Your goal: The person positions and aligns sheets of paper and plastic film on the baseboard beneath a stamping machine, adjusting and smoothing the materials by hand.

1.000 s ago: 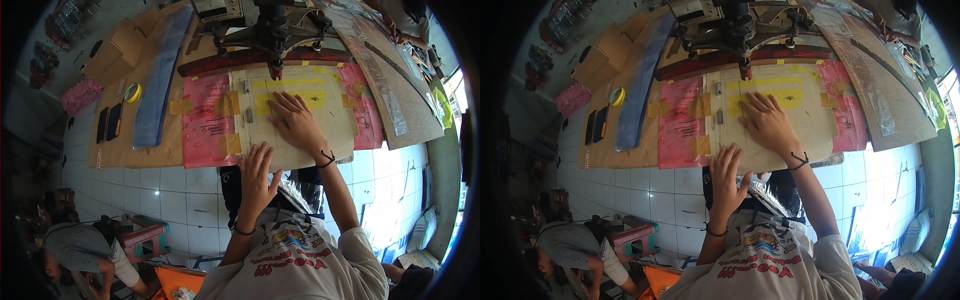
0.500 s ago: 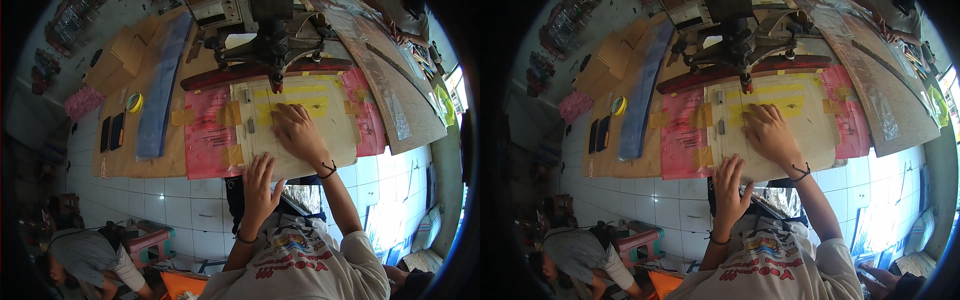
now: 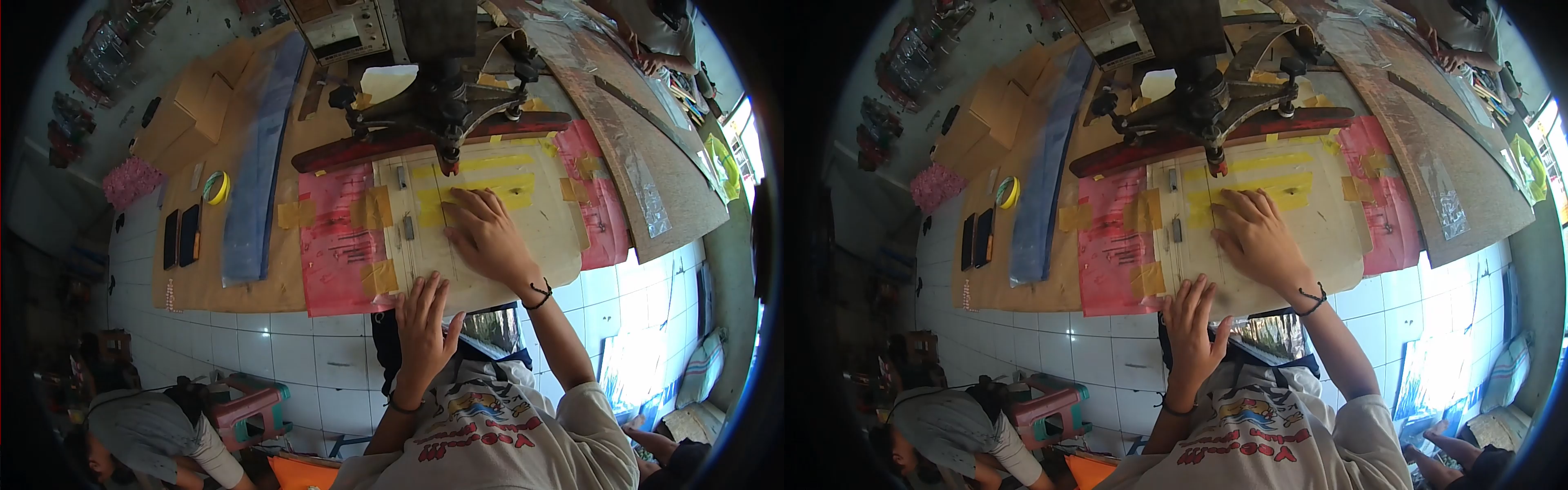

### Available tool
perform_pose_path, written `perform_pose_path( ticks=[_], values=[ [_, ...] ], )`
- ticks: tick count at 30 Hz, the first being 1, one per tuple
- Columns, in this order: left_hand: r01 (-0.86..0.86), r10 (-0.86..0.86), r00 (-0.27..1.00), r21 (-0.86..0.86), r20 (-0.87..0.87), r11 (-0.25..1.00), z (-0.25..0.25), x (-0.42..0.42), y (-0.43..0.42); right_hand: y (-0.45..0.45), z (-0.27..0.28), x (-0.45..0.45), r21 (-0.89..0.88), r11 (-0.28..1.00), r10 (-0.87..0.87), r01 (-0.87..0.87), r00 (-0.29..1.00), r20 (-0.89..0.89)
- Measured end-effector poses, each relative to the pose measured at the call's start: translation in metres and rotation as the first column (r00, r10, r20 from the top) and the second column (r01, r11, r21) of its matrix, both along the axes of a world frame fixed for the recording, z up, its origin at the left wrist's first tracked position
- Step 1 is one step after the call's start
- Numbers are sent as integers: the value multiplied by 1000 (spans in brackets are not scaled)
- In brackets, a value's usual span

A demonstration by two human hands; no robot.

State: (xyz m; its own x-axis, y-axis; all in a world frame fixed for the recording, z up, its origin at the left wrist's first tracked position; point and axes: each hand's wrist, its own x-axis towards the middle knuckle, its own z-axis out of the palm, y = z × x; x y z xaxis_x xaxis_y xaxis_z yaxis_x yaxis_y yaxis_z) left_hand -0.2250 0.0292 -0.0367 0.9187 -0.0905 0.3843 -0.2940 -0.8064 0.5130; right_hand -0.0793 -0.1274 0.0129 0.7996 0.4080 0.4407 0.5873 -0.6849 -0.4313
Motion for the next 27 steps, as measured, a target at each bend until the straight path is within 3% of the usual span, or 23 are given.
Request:
perform_pose_path(
  ticks=[18, 24, 27],
  values=[
    [-54, 45, 996, 129, 74, 990, 7, 9, -4, 2, 3, -3, -95, 995, -41, 40, 999, -13],
    [27, -27, 999, 2, 26, 1000, 23, 16, 14, 2, 3, -3, -105, 993, -51, 49, 998, -22],
    [-11, 13, 998, -34, 59, 999, 38, 38, 37, 3, 5, -2, -104, 993, -55, 52, 998, -27]
  ],
)
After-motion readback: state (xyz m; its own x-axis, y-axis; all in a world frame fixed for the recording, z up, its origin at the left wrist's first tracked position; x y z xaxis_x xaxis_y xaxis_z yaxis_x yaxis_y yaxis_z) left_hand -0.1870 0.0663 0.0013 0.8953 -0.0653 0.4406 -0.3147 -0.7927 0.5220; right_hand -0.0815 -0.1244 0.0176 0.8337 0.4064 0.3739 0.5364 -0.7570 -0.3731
